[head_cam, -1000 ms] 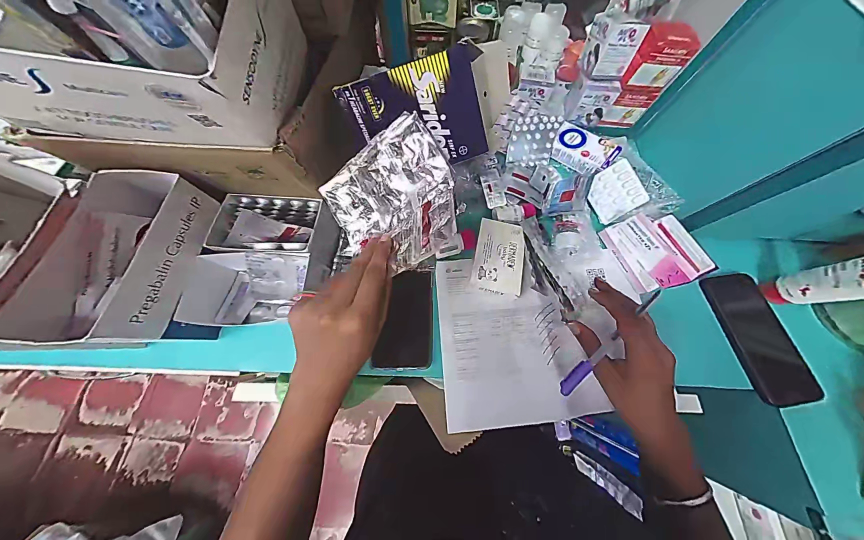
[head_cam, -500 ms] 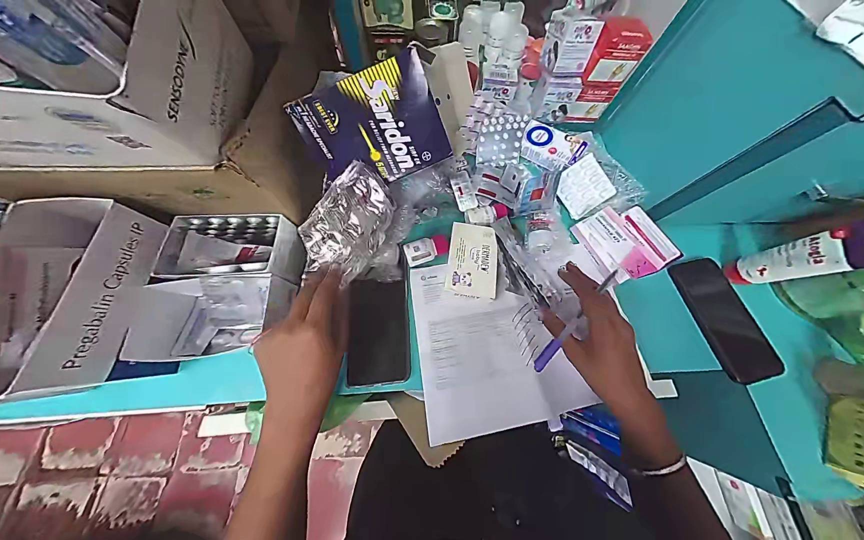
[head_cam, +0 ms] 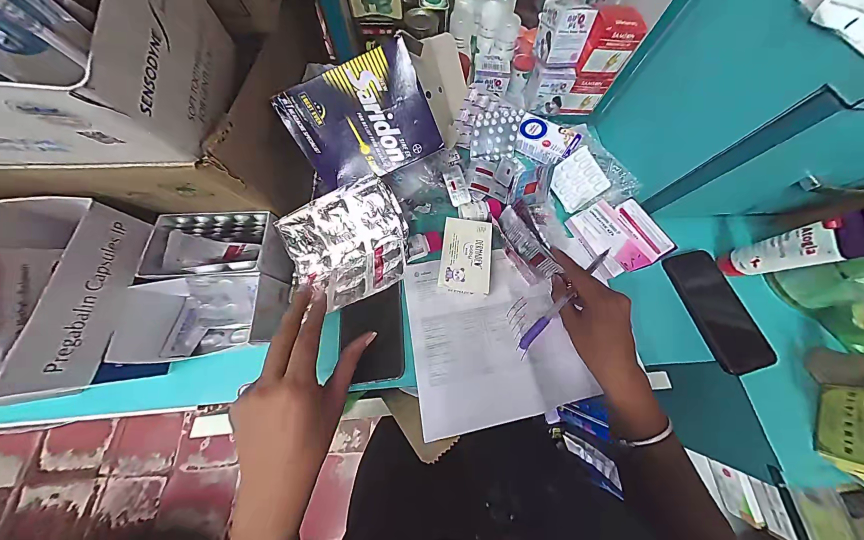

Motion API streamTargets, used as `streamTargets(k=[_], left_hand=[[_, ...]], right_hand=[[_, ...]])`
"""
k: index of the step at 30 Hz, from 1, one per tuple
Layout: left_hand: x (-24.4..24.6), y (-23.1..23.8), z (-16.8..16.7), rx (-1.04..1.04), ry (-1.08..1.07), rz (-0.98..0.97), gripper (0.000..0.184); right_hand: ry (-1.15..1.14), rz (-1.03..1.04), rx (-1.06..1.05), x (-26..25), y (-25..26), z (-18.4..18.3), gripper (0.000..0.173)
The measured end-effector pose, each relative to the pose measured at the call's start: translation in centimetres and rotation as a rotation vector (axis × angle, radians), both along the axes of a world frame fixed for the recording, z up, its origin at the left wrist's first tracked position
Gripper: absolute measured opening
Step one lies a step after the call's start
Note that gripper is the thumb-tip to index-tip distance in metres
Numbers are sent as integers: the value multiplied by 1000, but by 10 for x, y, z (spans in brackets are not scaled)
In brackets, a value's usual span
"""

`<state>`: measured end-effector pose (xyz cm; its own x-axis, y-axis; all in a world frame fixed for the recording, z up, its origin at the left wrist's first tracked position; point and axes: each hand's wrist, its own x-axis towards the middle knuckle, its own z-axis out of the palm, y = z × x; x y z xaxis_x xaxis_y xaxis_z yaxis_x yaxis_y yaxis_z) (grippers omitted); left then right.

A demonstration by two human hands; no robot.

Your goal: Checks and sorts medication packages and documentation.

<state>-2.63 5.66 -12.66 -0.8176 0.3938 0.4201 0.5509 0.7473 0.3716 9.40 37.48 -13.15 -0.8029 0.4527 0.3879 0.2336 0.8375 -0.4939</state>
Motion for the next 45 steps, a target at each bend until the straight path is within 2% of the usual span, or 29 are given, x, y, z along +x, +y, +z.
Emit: streamTargets(k=[3, 7, 13, 15, 16, 17, 20, 21, 22, 23, 25, 28, 30, 33, 35, 38, 42, 45], left_hand=[[19, -1, 10, 206, -39, -116, 45], [33, 17, 6, 539, -348, -394, 33], [35, 47, -6, 703, -799, -601, 36], [38, 53, -7, 710, -863, -602, 35], [41, 55, -7, 695, -796, -579, 34], [44, 56, -5, 648, -637, -533, 34], [47, 54, 11, 395, -39, -406, 30], [46, 54, 18, 336, 32, -414, 34], [44, 53, 24, 289, 10, -454, 41], [39, 54, 30, 254, -82, -517, 50], [24, 56, 36, 229, -429, -721, 59], [0, 70, 21, 374, -1086, -1133, 45], [2, 79, 7, 363, -1499, -1300, 45], [25, 80, -6, 600, -1939, -1252, 27], [39, 77, -4, 765, -1956, -1089, 24], [54, 77, -3, 925, -1813, -910, 21], [64, 80, -7, 1010, -1701, -895, 19], [64, 83, -5, 1024, -1685, -891, 18]], right_hand=[[156, -2, -272, 9, 9, 5, 35], [279, 9, -764, 20, 9, 16, 39], [269, 83, -905, 30, -4, 21, 38], [251, 138, -929, 32, -8, 20, 39], [231, 173, -924, 34, -8, 21, 38], [196, 211, -895, 35, -7, 23, 38], [23, 406, -687, 42, 8, 34, 35], [-39, 508, -620, 43, 14, 39, 36], [-100, 615, -565, 43, 18, 44, 36], [-157, 721, -520, 42, 19, 50, 36], [-218, 909, -439, 36, 12, 60, 36], [-236, 1081, -430, 19, -8, 68, 40], [-241, 1073, -455, 6, -18, 67, 45], [-226, 871, -497, -9, -25, 61, 47], [-166, 710, -525, -14, -25, 55, 50], [-77, 634, -629, -13, -24, 45, 46], [-40, 634, -653, -8, -28, 41, 33], [-31, 627, -644, -8, -28, 42, 30]])
